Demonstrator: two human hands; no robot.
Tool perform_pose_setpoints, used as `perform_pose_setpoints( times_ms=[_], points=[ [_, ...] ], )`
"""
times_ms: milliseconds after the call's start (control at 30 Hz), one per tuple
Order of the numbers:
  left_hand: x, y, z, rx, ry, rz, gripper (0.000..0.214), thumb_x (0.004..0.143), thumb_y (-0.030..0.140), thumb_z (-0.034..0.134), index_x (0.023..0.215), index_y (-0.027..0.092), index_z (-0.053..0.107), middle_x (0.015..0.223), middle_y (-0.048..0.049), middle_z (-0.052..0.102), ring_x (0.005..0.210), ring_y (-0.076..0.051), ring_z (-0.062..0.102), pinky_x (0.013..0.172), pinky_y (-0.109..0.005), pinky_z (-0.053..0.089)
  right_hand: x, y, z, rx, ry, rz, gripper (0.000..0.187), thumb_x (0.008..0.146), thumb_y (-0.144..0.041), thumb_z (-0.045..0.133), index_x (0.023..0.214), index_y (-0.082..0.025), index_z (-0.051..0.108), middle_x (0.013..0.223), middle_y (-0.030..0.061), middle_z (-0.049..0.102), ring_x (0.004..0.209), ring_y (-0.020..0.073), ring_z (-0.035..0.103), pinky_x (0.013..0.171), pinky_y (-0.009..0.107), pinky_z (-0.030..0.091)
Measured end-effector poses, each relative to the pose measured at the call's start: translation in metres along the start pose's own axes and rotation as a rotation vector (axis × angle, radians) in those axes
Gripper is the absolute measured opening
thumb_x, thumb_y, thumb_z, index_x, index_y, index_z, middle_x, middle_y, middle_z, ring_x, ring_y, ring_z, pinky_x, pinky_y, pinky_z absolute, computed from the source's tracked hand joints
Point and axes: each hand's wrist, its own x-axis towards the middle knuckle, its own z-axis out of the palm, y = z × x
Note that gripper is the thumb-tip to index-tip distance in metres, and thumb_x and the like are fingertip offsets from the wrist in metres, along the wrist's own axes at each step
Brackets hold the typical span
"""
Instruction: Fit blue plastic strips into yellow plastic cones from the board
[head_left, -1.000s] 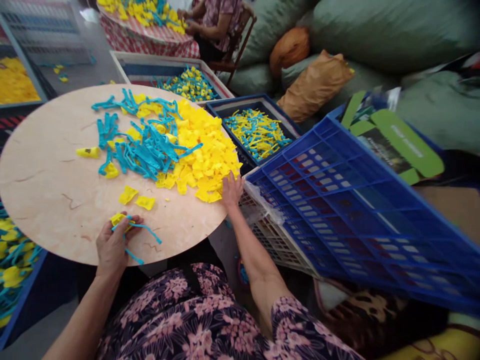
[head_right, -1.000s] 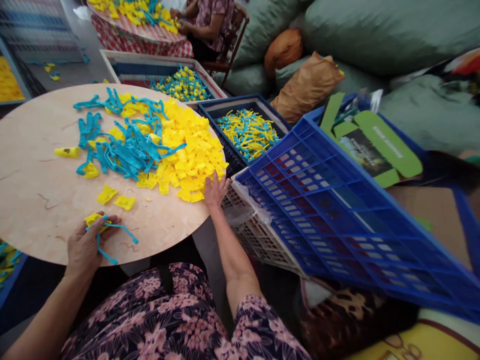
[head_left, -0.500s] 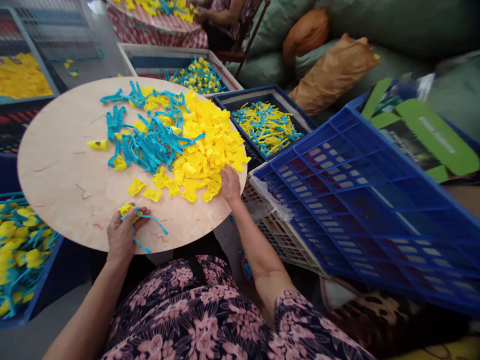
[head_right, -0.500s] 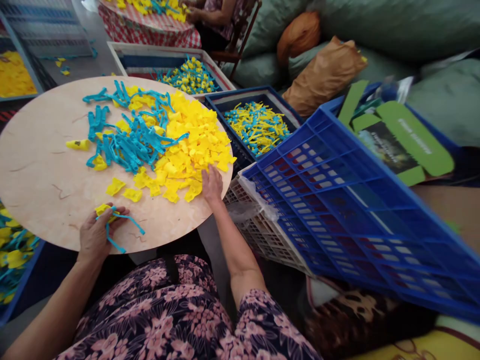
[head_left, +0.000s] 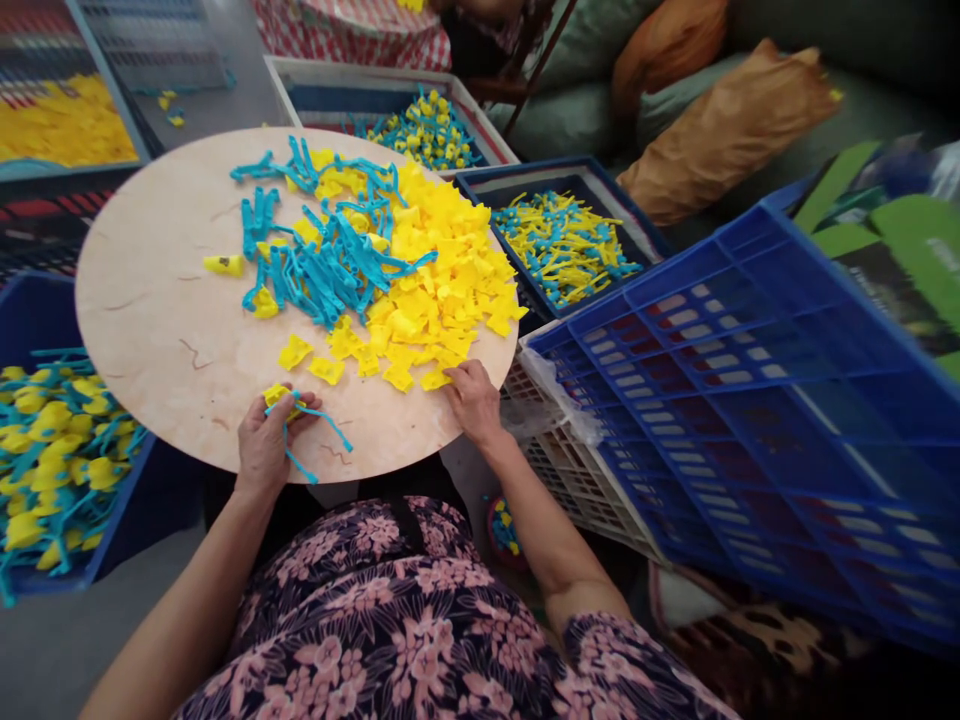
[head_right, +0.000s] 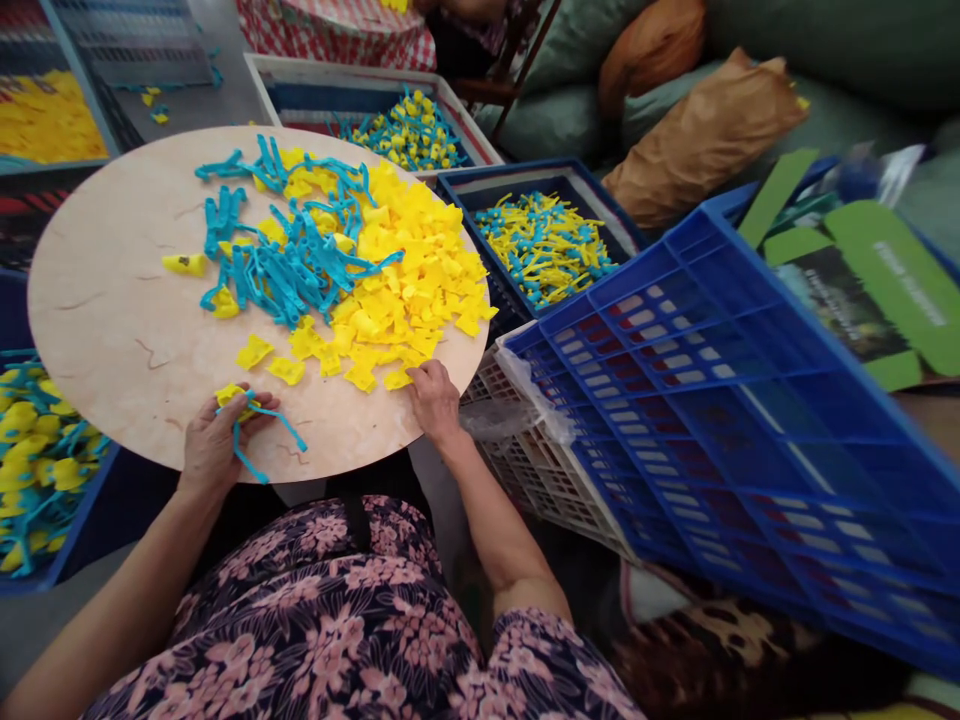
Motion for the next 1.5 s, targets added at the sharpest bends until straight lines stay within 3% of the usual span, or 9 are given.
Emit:
perform_pose_setpoints(
  times_ms=[167,267,367,533,633,767,900,1167,1500],
  points=[
    [0.002,-0.003,-0.002,-0.016,-0.021,0.005,0.042,0.061,0.033,0.079,0.095,0.014,0.062,0.075,-0.0038,0.073,0.069,-0.017,0.071,0.068,-0.030,0.058,-0.006,-0.014,-0.004,0.355,0.002,-0.089,0.021,0.093,-0.029,0.050,0.102,-0.020,0.067,0.106,0.0102,0.062,0.097,0.0214,0.060,0.081,0.033,0.051],
    [0.003,-0.005,-0.004,-0.021,-0.033,0.008,0.044,0.061,0.034,0.080,0.095,0.014,0.061,0.076,-0.0044,0.073,0.068,-0.018,0.071,0.065,-0.030,0.058,-0.012,-0.039,-0.002,0.670,-0.255,-0.086,0.026,0.095,-0.033,0.046,0.107,-0.018,0.063,0.089,0.0039,0.066,0.078,0.0152,0.063,0.068,0.026,0.050],
    [0.003,-0.006,-0.005,-0.029,-0.045,0.002,0.045,0.060,0.034,0.080,0.096,0.015,0.060,0.075,-0.0040,0.073,0.068,-0.019,0.071,0.066,-0.032,0.058,-0.010,-0.063,0.005,0.673,-0.470,-0.057,0.025,0.095,-0.027,0.045,0.107,-0.018,0.065,0.077,0.0004,0.067,0.071,0.0142,0.064,0.066,0.024,0.048],
    [0.003,-0.010,-0.008,-0.023,-0.078,0.018,0.045,0.064,0.036,0.078,0.099,0.015,0.059,0.077,-0.0042,0.072,0.070,-0.021,0.072,0.067,-0.035,0.057,-0.007,-0.083,0.011,0.291,-0.321,0.015,0.029,0.094,-0.025,0.050,0.119,-0.018,0.063,0.091,0.0059,0.073,0.081,0.0196,0.066,0.074,0.029,0.048],
    [0.003,-0.011,-0.008,-0.048,-0.074,0.021,0.045,0.063,0.035,0.078,0.098,0.014,0.060,0.074,-0.0034,0.071,0.065,-0.019,0.071,0.064,-0.032,0.057,-0.015,-0.094,0.008,0.216,-0.251,-0.109,0.033,0.096,-0.033,0.051,0.124,-0.016,0.060,0.099,0.0098,0.070,0.085,0.0204,0.066,0.076,0.029,0.049],
    [0.001,-0.010,-0.006,-0.074,-0.060,0.026,0.044,0.063,0.034,0.078,0.097,0.013,0.061,0.071,-0.0015,0.070,0.062,-0.017,0.069,0.061,-0.029,0.056,-0.027,-0.114,0.007,0.109,-0.324,-0.219,0.034,0.094,-0.040,0.057,0.118,-0.017,0.061,0.103,0.0110,0.064,0.088,0.0215,0.065,0.070,0.028,0.049],
    [0.001,-0.008,-0.007,-0.110,-0.066,-0.021,0.041,0.064,0.030,0.078,0.097,0.013,0.061,0.072,-0.0031,0.071,0.064,-0.018,0.070,0.061,-0.030,0.056,-0.026,-0.118,0.009,0.179,-0.369,-0.253,0.023,0.095,-0.028,0.055,0.115,-0.018,0.061,0.103,0.0095,0.060,0.091,0.0205,0.062,0.078,0.029,0.050],
    [0.009,-0.003,-0.018,-0.184,-0.132,-0.141,0.035,0.069,0.024,0.076,0.099,0.012,0.063,0.074,-0.0045,0.072,0.066,-0.017,0.071,0.065,-0.030,0.058,-0.029,-0.105,0.010,0.299,-0.373,-0.319,0.030,0.088,-0.014,0.054,0.118,-0.019,0.057,0.106,0.0095,0.056,0.098,0.0241,0.058,0.088,0.037,0.052],
    [-0.005,-0.010,-0.012,-0.051,-0.159,-0.006,0.046,0.065,0.034,0.080,0.101,0.012,0.060,0.068,-0.0003,0.069,0.058,-0.015,0.067,0.060,-0.029,0.057,-0.027,-0.102,0.017,0.422,-0.342,-0.291,0.029,0.089,-0.020,0.054,0.118,-0.015,0.059,0.103,0.0114,0.056,0.092,0.0245,0.060,0.084,0.040,0.053]
  ],
)
